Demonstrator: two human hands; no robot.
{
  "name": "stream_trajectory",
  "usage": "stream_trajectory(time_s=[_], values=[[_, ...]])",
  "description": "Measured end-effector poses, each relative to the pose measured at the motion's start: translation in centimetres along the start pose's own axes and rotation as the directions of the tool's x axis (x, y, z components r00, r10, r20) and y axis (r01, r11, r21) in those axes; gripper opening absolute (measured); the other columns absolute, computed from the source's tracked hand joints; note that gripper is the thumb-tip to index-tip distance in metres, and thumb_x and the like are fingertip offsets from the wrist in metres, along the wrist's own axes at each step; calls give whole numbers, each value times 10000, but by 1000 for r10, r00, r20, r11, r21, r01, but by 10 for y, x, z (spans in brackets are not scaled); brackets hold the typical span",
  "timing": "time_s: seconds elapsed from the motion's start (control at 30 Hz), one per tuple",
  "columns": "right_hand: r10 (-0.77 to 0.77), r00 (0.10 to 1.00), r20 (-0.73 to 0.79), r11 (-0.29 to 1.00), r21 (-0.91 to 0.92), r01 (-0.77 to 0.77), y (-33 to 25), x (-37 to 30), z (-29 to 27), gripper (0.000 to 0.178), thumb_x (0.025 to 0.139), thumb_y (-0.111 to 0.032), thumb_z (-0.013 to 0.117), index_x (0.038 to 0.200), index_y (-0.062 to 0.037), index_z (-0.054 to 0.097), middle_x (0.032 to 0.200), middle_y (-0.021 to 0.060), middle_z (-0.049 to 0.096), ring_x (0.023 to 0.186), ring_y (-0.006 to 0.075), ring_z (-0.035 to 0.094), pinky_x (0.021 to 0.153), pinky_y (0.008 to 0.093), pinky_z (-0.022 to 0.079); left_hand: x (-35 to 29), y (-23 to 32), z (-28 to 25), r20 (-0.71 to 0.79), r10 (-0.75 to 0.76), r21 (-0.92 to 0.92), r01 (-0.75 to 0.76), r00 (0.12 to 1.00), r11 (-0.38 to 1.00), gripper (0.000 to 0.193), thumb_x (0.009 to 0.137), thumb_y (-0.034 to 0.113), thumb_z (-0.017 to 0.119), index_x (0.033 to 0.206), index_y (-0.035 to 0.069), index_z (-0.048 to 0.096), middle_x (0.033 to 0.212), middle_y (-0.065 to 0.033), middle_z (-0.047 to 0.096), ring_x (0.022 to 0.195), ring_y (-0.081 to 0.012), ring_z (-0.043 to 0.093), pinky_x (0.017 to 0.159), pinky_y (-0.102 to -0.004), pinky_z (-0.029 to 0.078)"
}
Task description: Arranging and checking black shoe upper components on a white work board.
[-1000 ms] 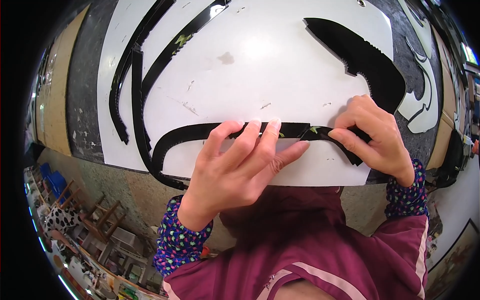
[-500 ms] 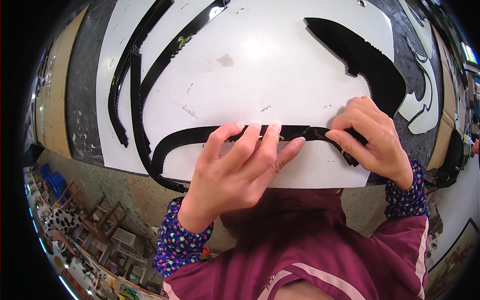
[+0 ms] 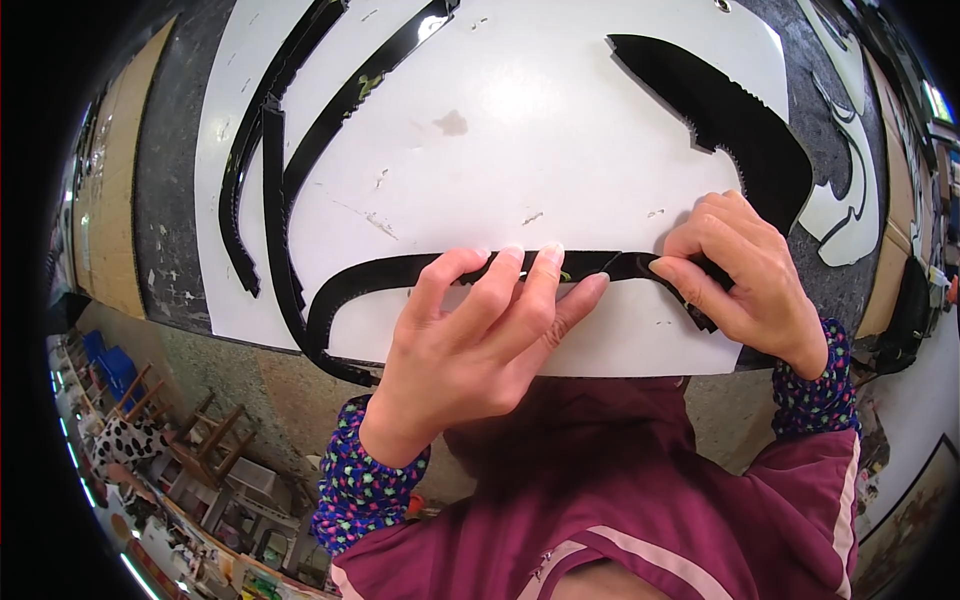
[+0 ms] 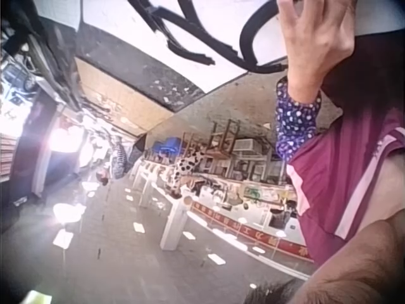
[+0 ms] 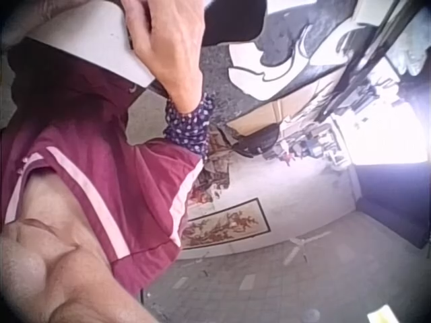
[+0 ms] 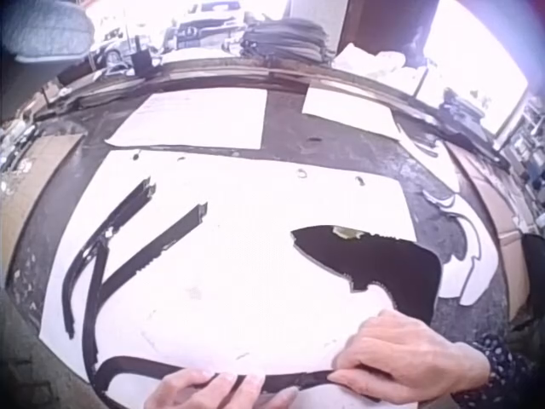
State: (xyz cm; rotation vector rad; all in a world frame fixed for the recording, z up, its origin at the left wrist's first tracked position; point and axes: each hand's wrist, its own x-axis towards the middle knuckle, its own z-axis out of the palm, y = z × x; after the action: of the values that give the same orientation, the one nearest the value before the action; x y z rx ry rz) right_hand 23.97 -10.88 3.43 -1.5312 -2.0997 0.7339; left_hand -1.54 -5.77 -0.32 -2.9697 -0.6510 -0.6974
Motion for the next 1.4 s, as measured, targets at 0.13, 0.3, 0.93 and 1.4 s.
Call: stream_trajectory(time_s=[0.13,0.3,0.93,1.4], values=[[4,1000,-3,1000,-1,-4,0,0,0,137,823,-68,734,830,-47,599,747,80,575,686,266,543,646,361,411,0,-1,0,7,6,-1,-6,1000,1000,342,791,170,736,1116,265,782,1112,15,665,979,-148,575,839,-330,495],[15,1000,4,1000,-5,-15,-1,1,0,139,828,-79,732,828,-50,595,755,82,575,693,269,546,652,362,417,1,-1,2,-31,2,-19,-3,1000,1000,237,805,188,770,1040,205,789,1053,10,667,945,-146,583,811,-335,489],[50,998,26,999,-21,-50,-3,1,0,129,853,-104,705,843,-65,582,761,71,574,711,268,554,688,361,417,2,-2,3,-20,2,-30,-3,1000,1000,285,770,156,801,1049,214,801,1104,13,666,974,-153,577,800,-340,486],[53,991,-124,945,-315,-89,-30,-4,0,200,866,-60,654,1048,-27,578,998,97,600,925,271,574,794,375,433,-2,-5,6,-32,46,-50,-48,998,998,369,844,115,657,1204,144,729,1107,-9,621,957,-157,562,829,-364,461]])
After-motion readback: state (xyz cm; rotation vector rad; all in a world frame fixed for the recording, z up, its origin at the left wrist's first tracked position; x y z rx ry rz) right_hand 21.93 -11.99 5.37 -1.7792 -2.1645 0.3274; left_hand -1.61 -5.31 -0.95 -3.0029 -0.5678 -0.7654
